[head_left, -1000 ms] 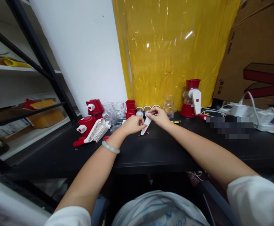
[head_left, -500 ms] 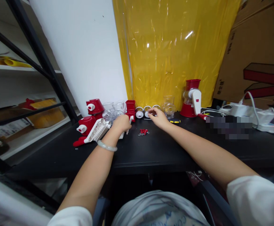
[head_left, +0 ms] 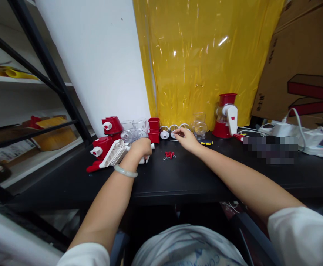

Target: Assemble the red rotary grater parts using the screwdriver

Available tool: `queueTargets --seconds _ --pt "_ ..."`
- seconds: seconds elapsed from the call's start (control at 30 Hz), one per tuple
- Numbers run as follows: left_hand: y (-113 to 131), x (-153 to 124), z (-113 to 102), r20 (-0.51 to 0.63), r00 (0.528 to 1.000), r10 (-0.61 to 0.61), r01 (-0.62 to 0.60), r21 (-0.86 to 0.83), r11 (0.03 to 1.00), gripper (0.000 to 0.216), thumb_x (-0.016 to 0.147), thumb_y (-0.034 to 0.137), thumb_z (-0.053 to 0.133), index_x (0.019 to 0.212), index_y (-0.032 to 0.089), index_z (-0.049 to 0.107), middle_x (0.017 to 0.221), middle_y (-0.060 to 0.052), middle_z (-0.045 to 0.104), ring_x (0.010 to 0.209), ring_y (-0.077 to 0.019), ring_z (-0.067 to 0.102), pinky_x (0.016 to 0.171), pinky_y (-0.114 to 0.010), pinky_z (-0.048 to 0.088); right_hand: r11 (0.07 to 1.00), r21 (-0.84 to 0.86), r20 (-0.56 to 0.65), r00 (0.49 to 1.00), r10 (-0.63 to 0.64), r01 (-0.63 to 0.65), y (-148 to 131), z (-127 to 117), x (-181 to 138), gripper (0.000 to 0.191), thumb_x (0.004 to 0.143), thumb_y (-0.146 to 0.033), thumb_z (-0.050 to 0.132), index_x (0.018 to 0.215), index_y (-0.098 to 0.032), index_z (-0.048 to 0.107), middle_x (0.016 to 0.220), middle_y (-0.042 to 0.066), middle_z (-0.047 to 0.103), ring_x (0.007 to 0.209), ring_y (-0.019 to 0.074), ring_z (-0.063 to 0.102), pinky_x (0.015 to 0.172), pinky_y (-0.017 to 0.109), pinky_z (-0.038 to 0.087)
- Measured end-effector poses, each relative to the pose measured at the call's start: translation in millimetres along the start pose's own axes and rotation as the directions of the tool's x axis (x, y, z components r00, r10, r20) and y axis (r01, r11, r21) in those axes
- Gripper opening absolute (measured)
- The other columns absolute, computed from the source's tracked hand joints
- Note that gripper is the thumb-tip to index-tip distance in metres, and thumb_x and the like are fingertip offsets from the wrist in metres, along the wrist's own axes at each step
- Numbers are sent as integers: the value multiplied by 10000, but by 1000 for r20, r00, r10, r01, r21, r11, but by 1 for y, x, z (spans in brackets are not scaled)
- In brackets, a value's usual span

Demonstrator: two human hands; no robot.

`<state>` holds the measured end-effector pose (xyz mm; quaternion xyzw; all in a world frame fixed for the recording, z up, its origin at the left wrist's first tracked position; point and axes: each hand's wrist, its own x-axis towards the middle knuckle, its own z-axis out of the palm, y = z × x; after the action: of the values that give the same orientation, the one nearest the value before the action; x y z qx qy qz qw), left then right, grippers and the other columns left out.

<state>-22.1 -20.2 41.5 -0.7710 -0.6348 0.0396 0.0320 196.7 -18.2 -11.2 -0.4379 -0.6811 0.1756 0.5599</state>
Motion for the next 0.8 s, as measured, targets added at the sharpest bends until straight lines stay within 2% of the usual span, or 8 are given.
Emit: queueTargets --seconds 0.2,0.3,0.4,0.47,0.57,0.7,0.8 --pt "0 -3 -6 98 995 -7 12 -50 999 147 588 214 741 492 176 637 478 -78 645 580 -209 653 714 -297 531 1000 19 8 1000 9 -9 0 0 0 126 806 -227 586 895 -185 665 882 37 699 804 165 633 793 329 481" --pt "2 -7 -9 88 996 -34 36 -25 999 183 631 247 740 501 173 635 510 -93 661 614 -222 668 725 -307 525 1000 24 10 1000 8 -8 0 0 0 129 808 -229 583 895 -184 668 879 37 697 804 165 631 793 327 479" --pt "3 -10 -11 65 996 -57 57 -1 998 129 640 272 748 601 169 681 598 -115 701 713 -256 696 736 -318 525 1000 29 13 1000 12 -12 0 0 0 125 807 -234 585 889 -190 668 875 33 697 798 163 631 788 327 480" --pt "3 -10 -11 26 997 -70 70 19 997 176 640 293 758 745 159 716 776 -155 744 832 -301 704 750 -350 530 999 35 11 1000 15 -16 -1 0 -1 122 804 -239 590 885 -192 668 872 31 698 793 162 631 786 327 481" --pt "2 -10 -7 -76 993 -92 95 39 995 381 656 327 761 984 142 698 1055 -209 718 983 -351 678 791 -388 529 999 39 14 1000 19 -19 -3 0 -1 122 801 -242 594 883 -189 668 868 33 697 785 160 628 783 324 482" --pt "3 -9 0 -240 969 -63 70 22 997 617 668 361 776 1200 131 564 1184 -211 654 1088 -344 628 862 -372 505 999 29 17 1000 16 -17 -2 0 -1 117 800 -259 599 871 -197 669 859 29 698 778 162 627 780 328 483" --pt "4 -9 6 -322 945 -49 62 29 998 786 610 344 831 1267 107 469 1240 -235 592 1159 -364 577 908 -372 480 999 30 19 1000 11 -11 -1 0 -1 123 800 -272 599 871 -198 668 862 30 699 783 165 630 786 333 483"
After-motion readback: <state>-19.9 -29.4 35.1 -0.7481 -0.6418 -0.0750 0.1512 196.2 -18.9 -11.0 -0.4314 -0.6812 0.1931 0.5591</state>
